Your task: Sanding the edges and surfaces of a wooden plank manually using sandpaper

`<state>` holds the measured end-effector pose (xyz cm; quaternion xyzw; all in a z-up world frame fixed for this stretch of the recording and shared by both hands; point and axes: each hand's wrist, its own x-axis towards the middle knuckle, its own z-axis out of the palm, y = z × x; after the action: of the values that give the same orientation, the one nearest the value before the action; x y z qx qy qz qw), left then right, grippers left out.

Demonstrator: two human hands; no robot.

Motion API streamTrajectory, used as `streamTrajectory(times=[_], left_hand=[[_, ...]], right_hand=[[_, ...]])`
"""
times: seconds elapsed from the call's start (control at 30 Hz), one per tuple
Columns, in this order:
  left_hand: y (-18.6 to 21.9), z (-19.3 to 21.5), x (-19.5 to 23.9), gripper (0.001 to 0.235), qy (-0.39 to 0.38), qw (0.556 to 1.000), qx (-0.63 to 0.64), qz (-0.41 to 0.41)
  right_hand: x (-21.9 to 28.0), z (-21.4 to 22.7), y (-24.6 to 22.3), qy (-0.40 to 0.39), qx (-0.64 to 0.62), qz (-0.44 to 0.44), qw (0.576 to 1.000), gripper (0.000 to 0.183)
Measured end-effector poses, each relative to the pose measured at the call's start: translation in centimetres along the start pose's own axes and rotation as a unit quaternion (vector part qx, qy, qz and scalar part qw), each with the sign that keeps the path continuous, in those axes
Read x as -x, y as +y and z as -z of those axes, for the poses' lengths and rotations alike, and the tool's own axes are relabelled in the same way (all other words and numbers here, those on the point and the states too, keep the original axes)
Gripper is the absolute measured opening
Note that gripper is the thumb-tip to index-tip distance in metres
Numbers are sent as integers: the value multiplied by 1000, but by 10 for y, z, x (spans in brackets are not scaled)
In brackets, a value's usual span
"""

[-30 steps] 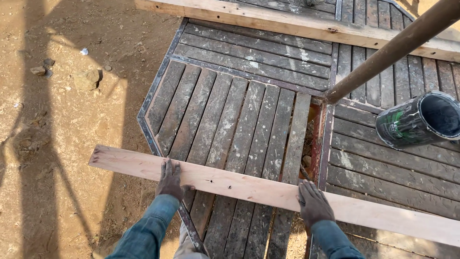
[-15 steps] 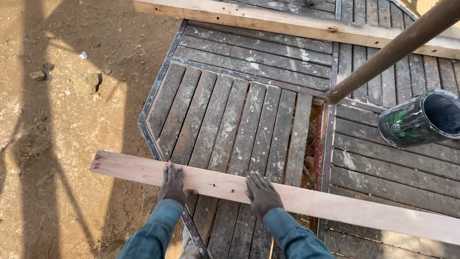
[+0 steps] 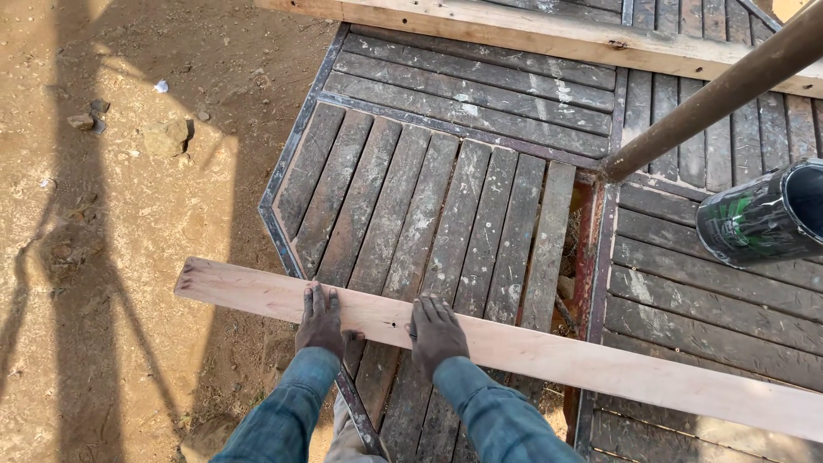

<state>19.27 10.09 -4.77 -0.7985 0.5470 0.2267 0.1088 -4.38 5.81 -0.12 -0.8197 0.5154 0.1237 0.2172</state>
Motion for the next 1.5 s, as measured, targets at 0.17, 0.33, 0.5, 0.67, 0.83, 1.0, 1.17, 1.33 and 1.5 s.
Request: streamTrajectory(times=[0.17,0.33,0.5,0.67,0.83,1.0,1.17,1.33,1.5], left_hand=[[-18,-49,-28,123,39,999,5,-21],[-24,-70,-37,122,81,996,-8,-47],[-14,-57,-35,121,49,998,-8,-28],[-17,-65,-40,125,60,998,-18,-26],[-19,-74,-43,132,74,996,-39,-24],[-8,-54,-39,130,12,999,-48,-10],[-5,-42,-36,131,-13,1000,-28,2],[-8,-57,-36,127,27,999,-30,-18],[-11,-66,-37,129,48,998,-39,-27]], right_hand=[[19,23,30,-44,-30,4,999,61],[79,16,159,-10,-41,-84,996,61],[74,-14,202,20,-11,-161,987,70],[52,-56,152,117,29,-92,988,73],[88,-48,178,117,93,-29,988,73],[97,-83,205,215,82,-140,963,78],[61,-68,130,231,82,-58,968,80],[70,-35,138,154,41,26,987,70],[98,-63,188,205,110,-111,966,76]])
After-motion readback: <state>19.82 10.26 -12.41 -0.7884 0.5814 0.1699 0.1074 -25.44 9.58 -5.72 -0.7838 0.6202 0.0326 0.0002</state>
